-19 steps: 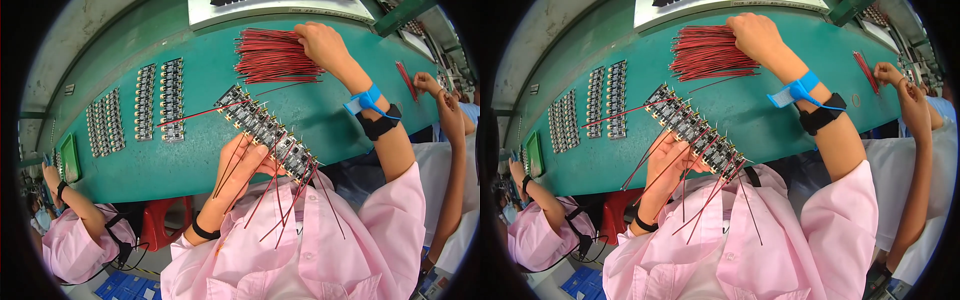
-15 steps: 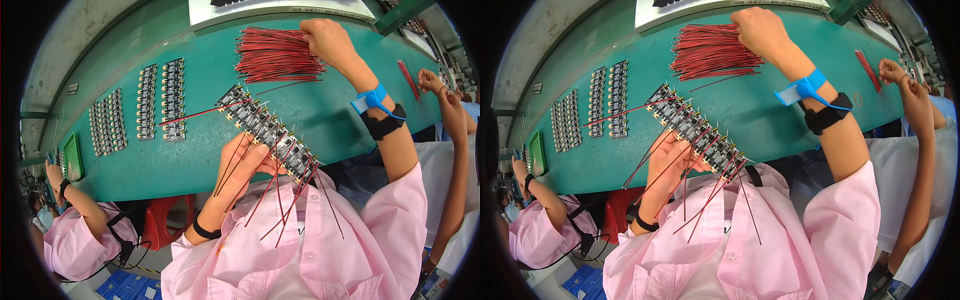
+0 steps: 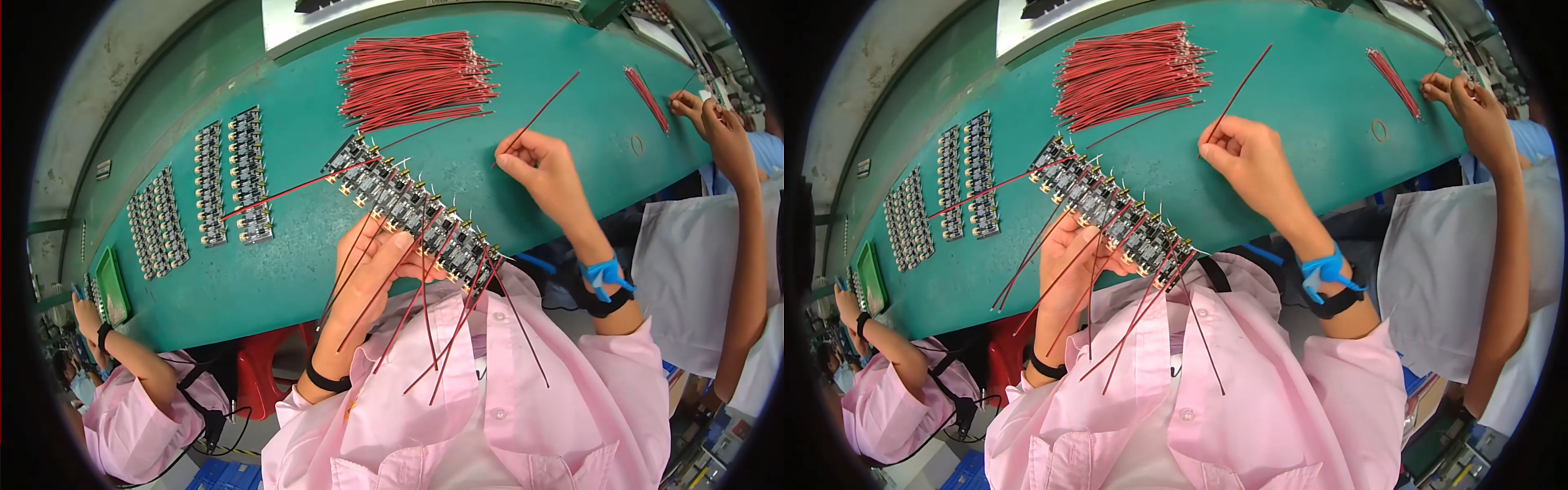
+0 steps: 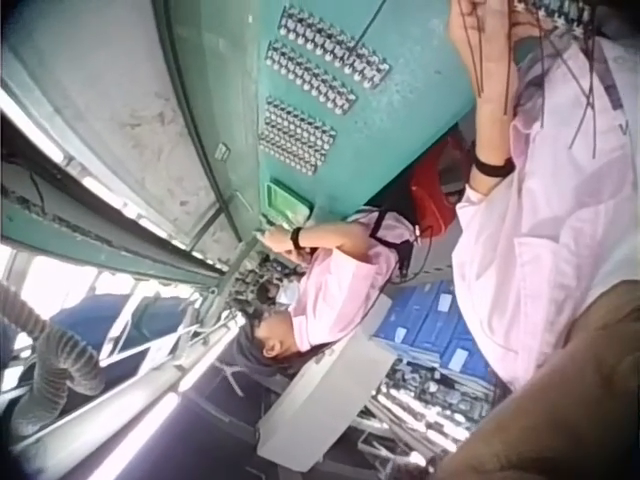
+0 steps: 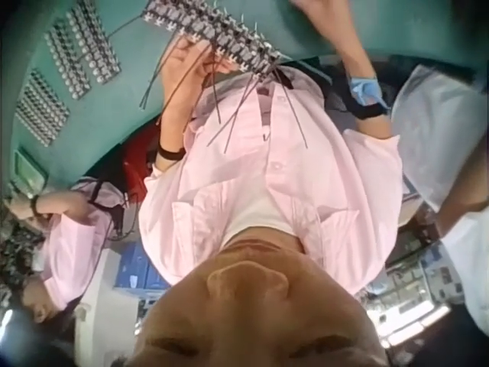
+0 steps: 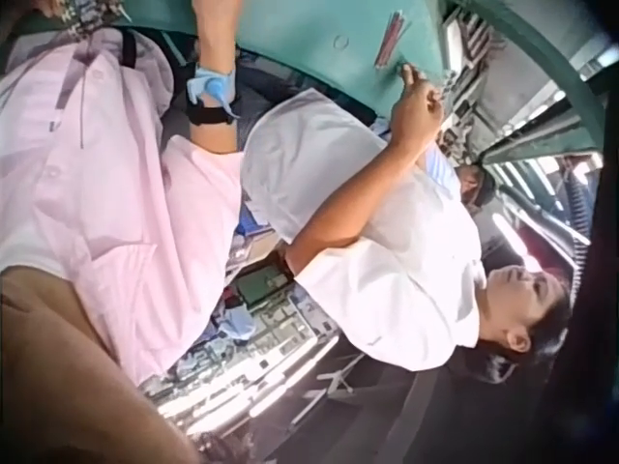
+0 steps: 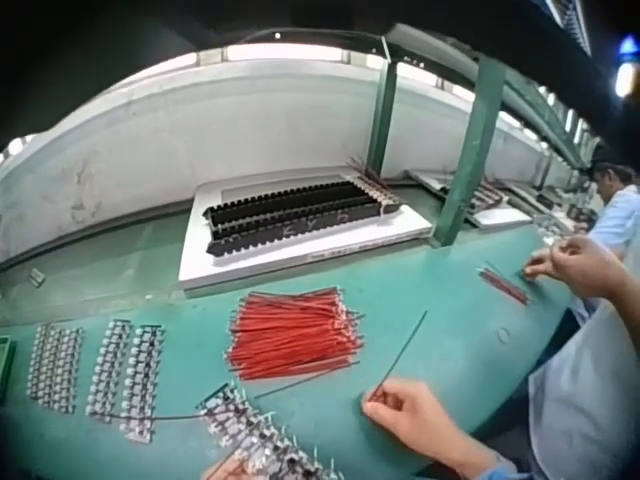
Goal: The person picks up a red wire from a pile, inserts it into a circuit board, and repeats this for several more wires. They then place the completed board into a tray and pick up a new circuit board to repeat the process.
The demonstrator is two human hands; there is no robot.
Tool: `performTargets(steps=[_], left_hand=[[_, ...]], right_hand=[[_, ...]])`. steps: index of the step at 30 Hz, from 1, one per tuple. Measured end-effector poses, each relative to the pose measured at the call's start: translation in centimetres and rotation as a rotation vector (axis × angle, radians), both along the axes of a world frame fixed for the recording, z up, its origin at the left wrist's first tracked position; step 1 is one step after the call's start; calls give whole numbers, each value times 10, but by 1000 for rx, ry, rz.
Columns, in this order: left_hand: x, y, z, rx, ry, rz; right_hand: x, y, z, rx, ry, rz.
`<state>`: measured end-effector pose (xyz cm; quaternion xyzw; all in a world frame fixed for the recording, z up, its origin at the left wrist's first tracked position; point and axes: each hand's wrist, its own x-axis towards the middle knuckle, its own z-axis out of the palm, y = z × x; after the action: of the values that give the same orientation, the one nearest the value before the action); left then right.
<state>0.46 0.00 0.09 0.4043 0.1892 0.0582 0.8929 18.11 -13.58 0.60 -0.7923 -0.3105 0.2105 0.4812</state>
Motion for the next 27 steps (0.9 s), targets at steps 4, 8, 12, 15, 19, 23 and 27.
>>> performTargets(steps=[4, 8, 12, 15, 19, 23, 27], left_hand=[[-1, 1, -2, 11, 31, -2], [-1, 1, -2, 2, 24, 33], [-3, 1, -2, -6, 24, 47], [-3, 2, -5, -17, -9, 31], [-2, 2, -6, -9, -37, 16], [-1, 1, -2, -1, -10, 23], [0, 1, -3, -6, -19, 4]], right_hand=[[-11, 2, -8, 32, -232, -69], [-13, 4, -9, 11, -303, -75], [-15, 5, -7, 20, -318, -40], [-16, 5, -7, 15, -339, -45], [-15, 0, -9, 5, -359, -27], [-16, -1, -9, 33, -397, -42], [-15, -1, -15, 47, -454, -58]])
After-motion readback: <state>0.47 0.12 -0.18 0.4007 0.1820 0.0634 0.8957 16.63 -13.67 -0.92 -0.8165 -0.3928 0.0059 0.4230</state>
